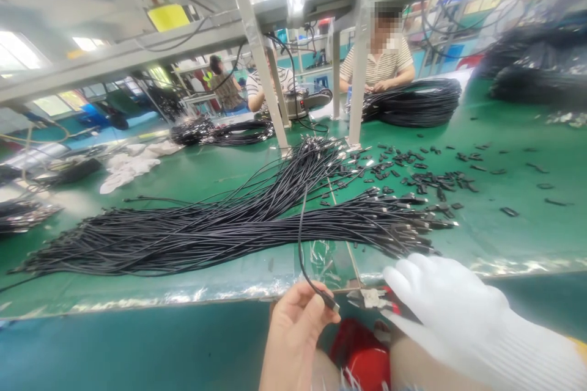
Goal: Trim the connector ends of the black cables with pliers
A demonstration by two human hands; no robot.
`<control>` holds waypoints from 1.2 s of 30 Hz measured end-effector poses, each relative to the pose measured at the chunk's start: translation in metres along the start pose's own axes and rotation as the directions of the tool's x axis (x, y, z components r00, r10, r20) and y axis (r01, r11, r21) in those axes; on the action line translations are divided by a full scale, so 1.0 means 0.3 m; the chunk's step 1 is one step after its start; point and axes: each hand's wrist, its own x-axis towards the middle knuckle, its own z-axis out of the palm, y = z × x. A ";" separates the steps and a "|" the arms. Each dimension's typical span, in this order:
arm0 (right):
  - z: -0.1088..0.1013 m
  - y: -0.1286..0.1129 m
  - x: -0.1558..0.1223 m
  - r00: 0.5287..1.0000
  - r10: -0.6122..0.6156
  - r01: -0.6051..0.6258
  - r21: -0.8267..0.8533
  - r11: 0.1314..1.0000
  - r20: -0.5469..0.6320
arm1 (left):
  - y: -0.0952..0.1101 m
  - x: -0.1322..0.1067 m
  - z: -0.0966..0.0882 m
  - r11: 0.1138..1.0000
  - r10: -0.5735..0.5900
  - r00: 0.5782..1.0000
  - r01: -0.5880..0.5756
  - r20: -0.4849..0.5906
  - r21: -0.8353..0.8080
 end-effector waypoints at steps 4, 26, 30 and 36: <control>-0.021 -0.037 0.013 0.998 0.026 -0.029 -0.051 0.998 -0.064 | -0.005 -0.005 0.022 0.999 0.039 0.999 -0.039 -0.031 0.011; -0.008 -0.091 -0.001 0.987 0.112 -0.111 0.017 0.994 -0.112 | -0.036 -0.022 0.064 0.982 0.184 0.979 -0.179 -0.091 0.059; 0.009 -0.096 -0.017 0.984 0.129 -0.122 0.060 0.991 -0.124 | -0.034 -0.027 0.060 0.971 0.231 0.970 -0.224 -0.074 0.088; 0.026 -0.102 -0.036 0.986 0.153 -0.147 0.092 0.985 -0.063 | -0.025 -0.029 0.053 0.966 0.240 0.970 -0.234 -0.043 0.110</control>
